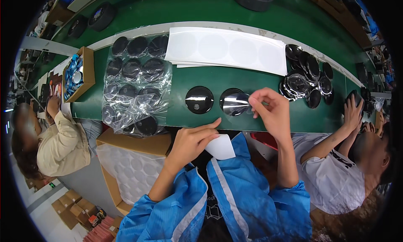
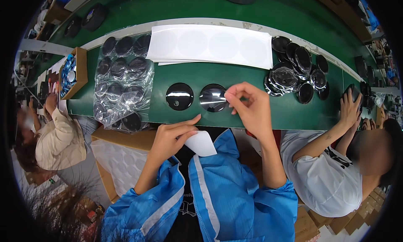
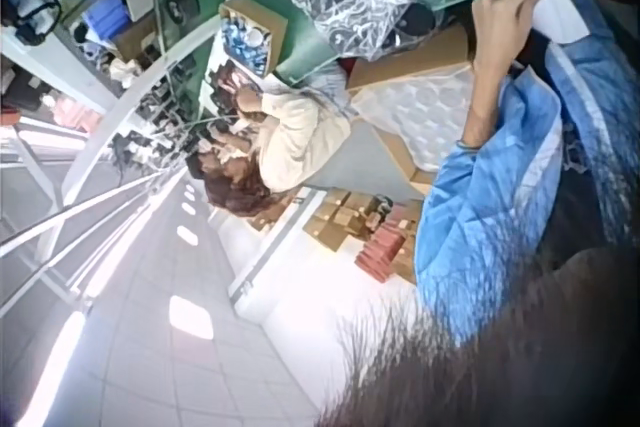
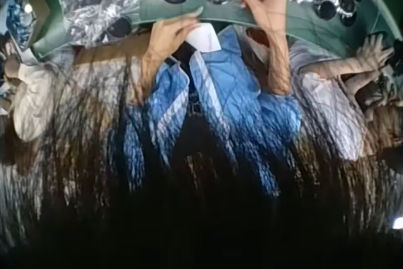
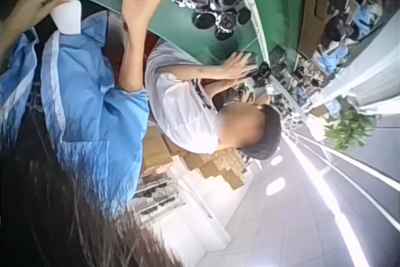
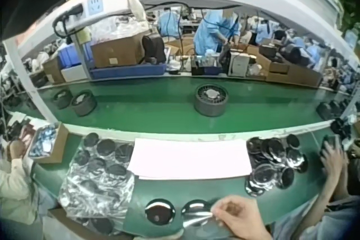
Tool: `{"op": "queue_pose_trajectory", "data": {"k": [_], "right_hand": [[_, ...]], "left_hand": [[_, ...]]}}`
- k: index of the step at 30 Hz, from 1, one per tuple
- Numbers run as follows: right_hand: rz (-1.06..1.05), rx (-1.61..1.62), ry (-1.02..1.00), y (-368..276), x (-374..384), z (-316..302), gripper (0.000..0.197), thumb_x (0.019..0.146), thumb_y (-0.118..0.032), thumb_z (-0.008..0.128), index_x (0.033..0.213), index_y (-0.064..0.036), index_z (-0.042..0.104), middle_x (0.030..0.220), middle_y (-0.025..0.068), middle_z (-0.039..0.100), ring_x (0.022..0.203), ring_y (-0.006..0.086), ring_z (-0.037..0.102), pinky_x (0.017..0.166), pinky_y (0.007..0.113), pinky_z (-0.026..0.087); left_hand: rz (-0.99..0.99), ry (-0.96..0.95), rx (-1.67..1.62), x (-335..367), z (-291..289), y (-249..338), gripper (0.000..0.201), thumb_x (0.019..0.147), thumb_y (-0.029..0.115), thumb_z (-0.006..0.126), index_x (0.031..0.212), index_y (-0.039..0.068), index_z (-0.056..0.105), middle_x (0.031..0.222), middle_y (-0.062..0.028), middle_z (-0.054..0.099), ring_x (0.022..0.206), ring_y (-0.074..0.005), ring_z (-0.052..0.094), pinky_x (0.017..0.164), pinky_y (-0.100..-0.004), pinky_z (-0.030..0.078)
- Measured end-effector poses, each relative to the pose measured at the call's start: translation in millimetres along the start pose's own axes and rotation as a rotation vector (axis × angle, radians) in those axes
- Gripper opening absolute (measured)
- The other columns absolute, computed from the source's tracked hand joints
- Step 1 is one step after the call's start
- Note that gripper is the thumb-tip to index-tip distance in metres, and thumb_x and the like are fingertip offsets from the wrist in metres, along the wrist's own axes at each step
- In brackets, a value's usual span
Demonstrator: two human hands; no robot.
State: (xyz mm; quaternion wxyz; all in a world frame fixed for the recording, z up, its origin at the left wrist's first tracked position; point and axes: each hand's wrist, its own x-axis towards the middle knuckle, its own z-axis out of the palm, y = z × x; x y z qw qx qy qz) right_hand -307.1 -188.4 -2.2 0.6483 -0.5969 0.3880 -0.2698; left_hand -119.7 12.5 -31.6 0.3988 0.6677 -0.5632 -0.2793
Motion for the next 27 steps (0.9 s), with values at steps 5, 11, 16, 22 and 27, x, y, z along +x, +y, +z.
{"op": "queue_pose_trajectory", "data": {"k": [5,11,16,22,27], "right_hand": [[0.07,-0.156,-0.083,32,21,-8,0.005,0.103,-0.003,0.077,0.105,0.0014,0.075,0.084,0.0008,0.072,0.072,0.0039,0.061,0.059,0.021,0.047],[0.04,-0.221,-0.187,30,37,-11,0.006,0.102,-0.003,0.078,0.105,0.0017,0.075,0.087,0.0001,0.073,0.075,0.0032,0.062,0.061,0.02,0.047],[0.008,-0.267,-0.222,33,44,-11,0.006,0.102,-0.002,0.078,0.105,0.002,0.075,0.09,-0.0007,0.074,0.08,0.0034,0.064,0.065,0.02,0.049],[0.021,-0.292,-0.237,32,44,-12,0.005,0.101,-0.001,0.079,0.104,0.0015,0.075,0.092,-0.0012,0.074,0.083,0.0041,0.066,0.067,0.019,0.051],[0.047,-0.309,-0.253,28,45,-13,0.005,0.101,-0.001,0.079,0.104,0.0008,0.075,0.093,-0.001,0.074,0.084,0.004,0.067,0.067,0.02,0.051]], "left_hand": [[-0.085,-0.013,0.016,-5,2,-3,0.013,0.094,0.011,0.083,0.102,0.0,0.083,0.127,-0.0049,0.083,0.087,-0.0274,0.08,0.08,-0.0342,0.063],[-0.112,-0.045,0.019,-3,1,-6,0.013,0.095,0.01,0.083,0.101,-0.001,0.082,0.127,-0.0043,0.083,0.089,-0.0257,0.081,0.081,-0.0321,0.063],[-0.108,-0.022,-0.003,-6,4,-8,0.013,0.095,0.01,0.083,0.101,-0.002,0.082,0.127,-0.0037,0.083,0.089,-0.0248,0.081,0.08,-0.032,0.063],[-0.087,-0.001,-0.018,-7,5,-10,0.025,0.098,0.017,0.082,0.12,0.007,0.082,0.115,-0.0062,0.084,0.082,-0.0282,0.077,0.076,-0.0357,0.061],[-0.123,-0.028,-0.009,-6,4,-7,0.013,0.095,0.009,0.082,0.101,-0.002,0.082,0.127,-0.0037,0.083,0.089,-0.0237,0.082,0.08,-0.0313,0.063]]}}
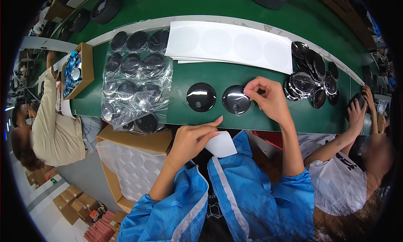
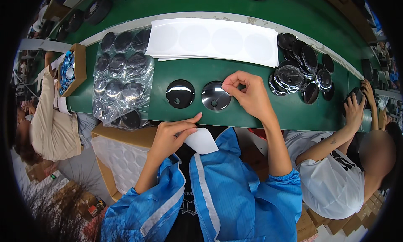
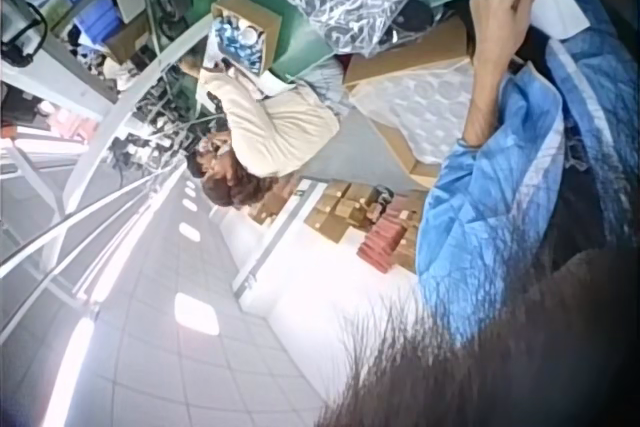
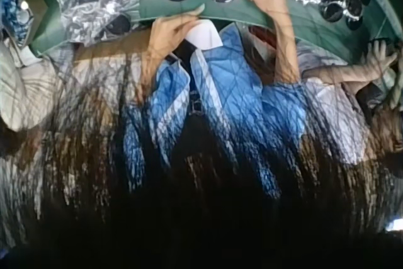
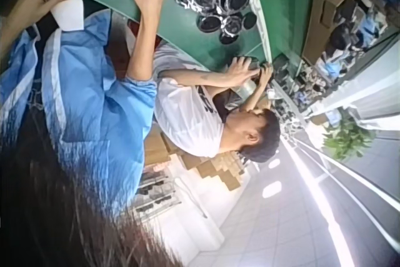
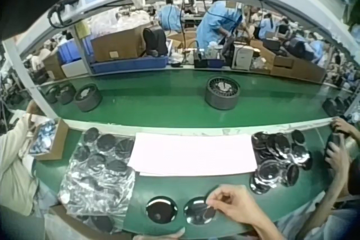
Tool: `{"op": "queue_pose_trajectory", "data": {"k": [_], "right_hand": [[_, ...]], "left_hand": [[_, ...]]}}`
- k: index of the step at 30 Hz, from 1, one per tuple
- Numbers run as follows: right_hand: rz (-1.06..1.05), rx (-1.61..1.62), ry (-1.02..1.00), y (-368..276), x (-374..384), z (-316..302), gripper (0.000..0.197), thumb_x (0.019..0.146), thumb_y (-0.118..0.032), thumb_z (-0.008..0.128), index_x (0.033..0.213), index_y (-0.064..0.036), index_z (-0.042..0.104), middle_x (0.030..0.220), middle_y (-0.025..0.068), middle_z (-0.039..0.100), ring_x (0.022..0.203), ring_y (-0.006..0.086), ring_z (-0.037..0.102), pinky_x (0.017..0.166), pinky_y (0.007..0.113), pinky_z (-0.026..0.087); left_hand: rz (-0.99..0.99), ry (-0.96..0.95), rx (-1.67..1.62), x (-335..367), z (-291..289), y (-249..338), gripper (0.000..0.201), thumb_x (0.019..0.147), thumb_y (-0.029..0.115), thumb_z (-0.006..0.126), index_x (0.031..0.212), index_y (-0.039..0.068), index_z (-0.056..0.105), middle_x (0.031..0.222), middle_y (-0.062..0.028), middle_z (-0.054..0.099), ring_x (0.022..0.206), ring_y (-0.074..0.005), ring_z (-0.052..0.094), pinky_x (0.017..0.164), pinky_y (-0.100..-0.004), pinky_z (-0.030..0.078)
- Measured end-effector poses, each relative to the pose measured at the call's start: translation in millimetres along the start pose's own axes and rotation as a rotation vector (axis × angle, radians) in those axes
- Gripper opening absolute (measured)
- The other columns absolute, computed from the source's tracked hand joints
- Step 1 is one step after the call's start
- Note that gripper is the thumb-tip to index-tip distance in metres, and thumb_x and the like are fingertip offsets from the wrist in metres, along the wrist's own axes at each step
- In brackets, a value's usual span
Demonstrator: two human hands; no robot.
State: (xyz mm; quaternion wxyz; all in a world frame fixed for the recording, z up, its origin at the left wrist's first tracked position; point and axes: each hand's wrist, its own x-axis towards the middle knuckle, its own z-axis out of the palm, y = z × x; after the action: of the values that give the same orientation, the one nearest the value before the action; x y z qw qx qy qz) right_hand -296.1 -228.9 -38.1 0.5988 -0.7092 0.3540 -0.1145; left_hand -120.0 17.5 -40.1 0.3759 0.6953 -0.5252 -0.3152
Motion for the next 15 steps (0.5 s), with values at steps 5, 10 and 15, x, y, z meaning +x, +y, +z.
{"op": "queue_pose_trajectory", "data": {"k": [5,10,15], "right_hand": [[-0.065,-0.039,0.02,3,0,1,0.006,0.101,-0.002,0.079,0.104,0.0005,0.075,0.094,-0.0014,0.075,0.084,0.0037,0.067,0.066,0.02,0.051],[-0.222,-0.282,0.104,-14,-10,6,0.015,0.097,-0.002,0.082,0.111,0.0003,0.077,0.092,0.0033,0.075,0.083,0.0096,0.069,0.066,0.025,0.053],[-0.591,-0.617,0.355,-53,-56,29,0.035,0.092,-0.003,0.085,0.125,-0.001,0.077,0.1,0.0133,0.076,0.088,0.0219,0.075,0.074,0.032,0.057]], "left_hand": [[-0.011,0.001,-0.009,-1,1,1,0.013,0.096,0.009,0.082,0.102,-0.002,0.082,0.127,-0.0036,0.083,0.088,-0.0235,0.081,0.08,-0.0311,0.063],[-0.005,-0.003,-0.019,0,2,-2,0.013,0.096,0.009,0.081,0.102,-0.003,0.081,0.13,-0.0039,0.082,0.087,-0.0245,0.081,0.08,-0.0314,0.063],[-0.062,0.028,-0.128,-2,-2,2,0.013,0.098,0.009,0.082,0.102,-0.003,0.081,0.113,-0.0071,0.085,0.084,-0.0185,0.08,0.079,-0.0289,0.061]]}}
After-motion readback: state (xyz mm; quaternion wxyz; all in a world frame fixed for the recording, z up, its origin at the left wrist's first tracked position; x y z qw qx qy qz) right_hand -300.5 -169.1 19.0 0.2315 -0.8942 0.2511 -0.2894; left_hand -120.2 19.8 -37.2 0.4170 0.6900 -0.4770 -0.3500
